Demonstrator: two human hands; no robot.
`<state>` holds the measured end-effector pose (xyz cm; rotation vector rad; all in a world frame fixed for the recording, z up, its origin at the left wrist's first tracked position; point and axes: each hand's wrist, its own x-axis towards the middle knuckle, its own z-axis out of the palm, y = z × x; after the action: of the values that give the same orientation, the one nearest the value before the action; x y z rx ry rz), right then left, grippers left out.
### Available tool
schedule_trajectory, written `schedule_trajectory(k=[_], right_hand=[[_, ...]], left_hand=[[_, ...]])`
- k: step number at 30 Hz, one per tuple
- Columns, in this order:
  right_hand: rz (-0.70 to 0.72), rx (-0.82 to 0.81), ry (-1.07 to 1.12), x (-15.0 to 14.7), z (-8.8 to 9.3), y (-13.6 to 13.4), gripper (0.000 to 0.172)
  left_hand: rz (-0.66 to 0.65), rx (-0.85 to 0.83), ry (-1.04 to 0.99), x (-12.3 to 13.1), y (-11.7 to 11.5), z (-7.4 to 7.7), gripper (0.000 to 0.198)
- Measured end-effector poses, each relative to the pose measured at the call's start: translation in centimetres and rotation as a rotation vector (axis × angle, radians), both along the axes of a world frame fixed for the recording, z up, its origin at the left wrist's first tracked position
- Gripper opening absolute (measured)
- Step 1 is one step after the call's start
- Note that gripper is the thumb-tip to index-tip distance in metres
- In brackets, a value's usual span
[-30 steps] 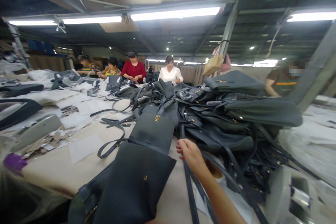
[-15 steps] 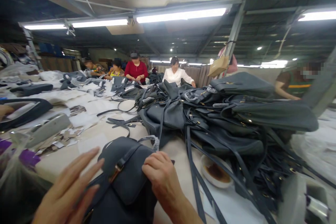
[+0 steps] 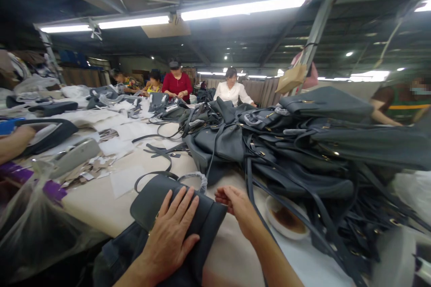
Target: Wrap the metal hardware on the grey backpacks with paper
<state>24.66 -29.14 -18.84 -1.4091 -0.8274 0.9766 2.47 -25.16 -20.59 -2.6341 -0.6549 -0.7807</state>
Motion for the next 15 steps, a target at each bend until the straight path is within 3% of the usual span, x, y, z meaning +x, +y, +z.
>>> schedule_trajectory(k=[5,7,9,12,15], right_hand=[[0.339,-0.097,0.077,-1.6,2.1,0.2,0.069],[0.496,-0.070,-0.029,-2.0,3.2,-0.9,0.059],[0.597,-0.034,-0.192,-2.6,4.1,-2.0,0.037],[0.555,0.044,-0.542,-3.9,5.5,-3.3,0.013],[0.451,0.204,-0.903,-4.8,8.3,-3.9,0.007]], left_hand=[[-0.029,0.091,-0.080,-0.7,-1.0,-0.7,0.063],[-0.063,0.121,-0.129,-1.1,-1.4,-1.4,0.058],[-0.114,0.153,-0.216,-1.4,-1.7,-2.0,0.051],[-0.166,0.203,-0.352,-1.3,-1.7,-2.4,0.041],[-0.158,0.273,-0.464,-0.4,-1.4,-0.9,0.033]])
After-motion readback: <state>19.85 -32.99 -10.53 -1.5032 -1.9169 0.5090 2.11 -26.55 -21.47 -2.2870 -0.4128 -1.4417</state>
